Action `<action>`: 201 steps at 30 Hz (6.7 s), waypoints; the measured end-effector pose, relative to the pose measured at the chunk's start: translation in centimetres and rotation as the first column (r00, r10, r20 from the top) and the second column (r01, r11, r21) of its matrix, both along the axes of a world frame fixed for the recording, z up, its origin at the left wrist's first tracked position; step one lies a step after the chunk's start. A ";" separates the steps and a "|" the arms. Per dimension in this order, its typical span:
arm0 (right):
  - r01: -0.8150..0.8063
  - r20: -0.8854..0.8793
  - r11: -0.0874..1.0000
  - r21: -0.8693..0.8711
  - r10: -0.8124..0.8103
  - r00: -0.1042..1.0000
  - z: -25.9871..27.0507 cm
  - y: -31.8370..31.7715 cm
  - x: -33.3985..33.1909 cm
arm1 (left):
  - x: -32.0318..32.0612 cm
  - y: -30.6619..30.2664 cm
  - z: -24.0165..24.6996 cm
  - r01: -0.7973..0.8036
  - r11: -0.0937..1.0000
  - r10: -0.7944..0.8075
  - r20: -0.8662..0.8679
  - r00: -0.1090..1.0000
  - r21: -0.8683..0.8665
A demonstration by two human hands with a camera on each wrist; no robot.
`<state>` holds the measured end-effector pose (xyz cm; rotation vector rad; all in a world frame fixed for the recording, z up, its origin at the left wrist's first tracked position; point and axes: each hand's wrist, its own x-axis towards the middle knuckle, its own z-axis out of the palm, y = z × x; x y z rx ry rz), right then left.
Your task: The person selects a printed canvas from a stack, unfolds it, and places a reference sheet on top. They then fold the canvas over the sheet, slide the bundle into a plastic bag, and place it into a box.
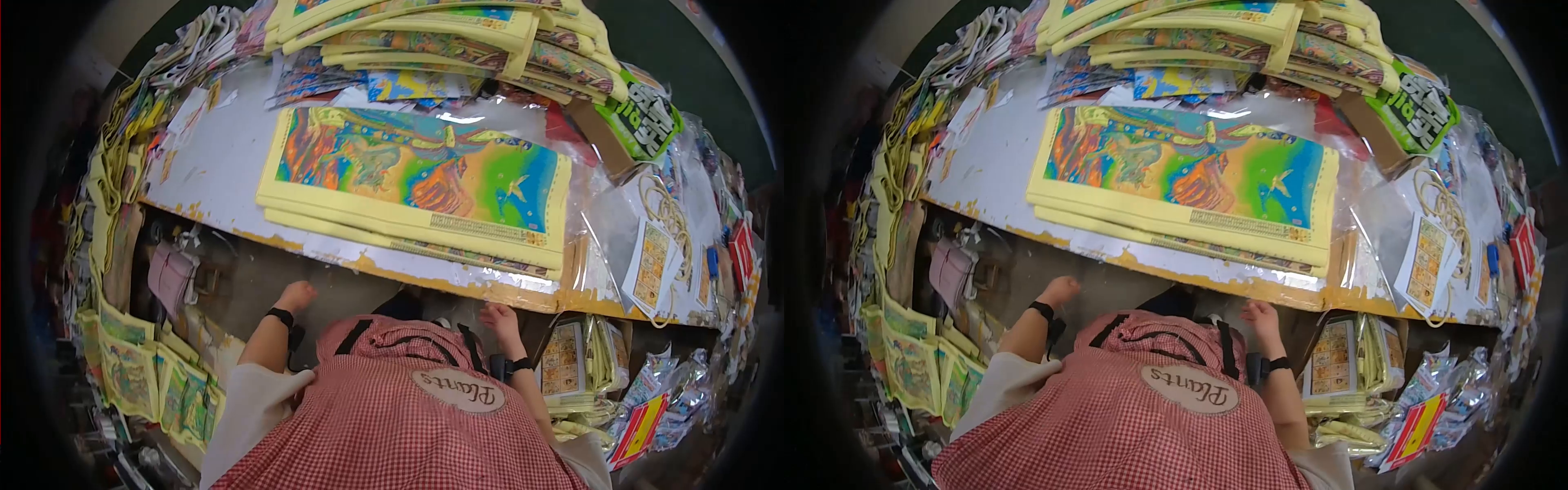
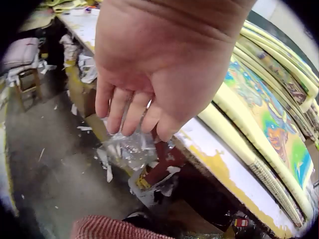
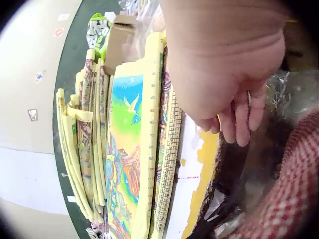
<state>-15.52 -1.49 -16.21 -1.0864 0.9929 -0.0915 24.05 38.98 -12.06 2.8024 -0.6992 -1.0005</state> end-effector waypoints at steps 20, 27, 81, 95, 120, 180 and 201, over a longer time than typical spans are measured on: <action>0.197 -0.185 0.972 -0.125 -0.218 0.958 -6.9 12.6 -5.2 | 18.0 0.7 2.5 -0.854 0.235 0.721 -0.506 0.473 -0.465; 0.049 -0.244 0.845 -0.533 -0.208 0.947 -28.1 24.0 -2.8 | 24.2 0.8 4.4 -0.902 0.241 0.543 -0.721 0.431 -0.358; 0.858 0.095 0.512 0.034 -0.857 0.507 2.9 15.1 23.7 | 27.5 -19.7 9.8 0.532 0.793 -0.524 0.115 0.844 -0.297; 0.761 0.149 0.598 -0.252 -0.753 0.641 6.5 6.4 18.9 | 22.7 -24.3 6.9 0.619 0.767 -0.613 -0.472 0.633 -0.166; -0.141 -0.211 0.169 -0.975 -0.530 0.821 0.0 7.9 9.6 | 10.6 -35.6 -2.2 0.998 -0.054 -0.824 0.566 -0.030 -0.027; 0.282 0.169 0.310 -0.908 -0.346 0.923 14.9 22.3 13.2 | 15.1 -21.4 6.2 -0.036 -0.107 -0.561 0.030 0.827 -0.994; 0.266 -0.047 0.818 -0.510 -0.335 0.941 1.6 25.5 12.7 | 16.9 -18.2 6.0 0.323 0.681 -0.635 -0.310 0.707 -0.658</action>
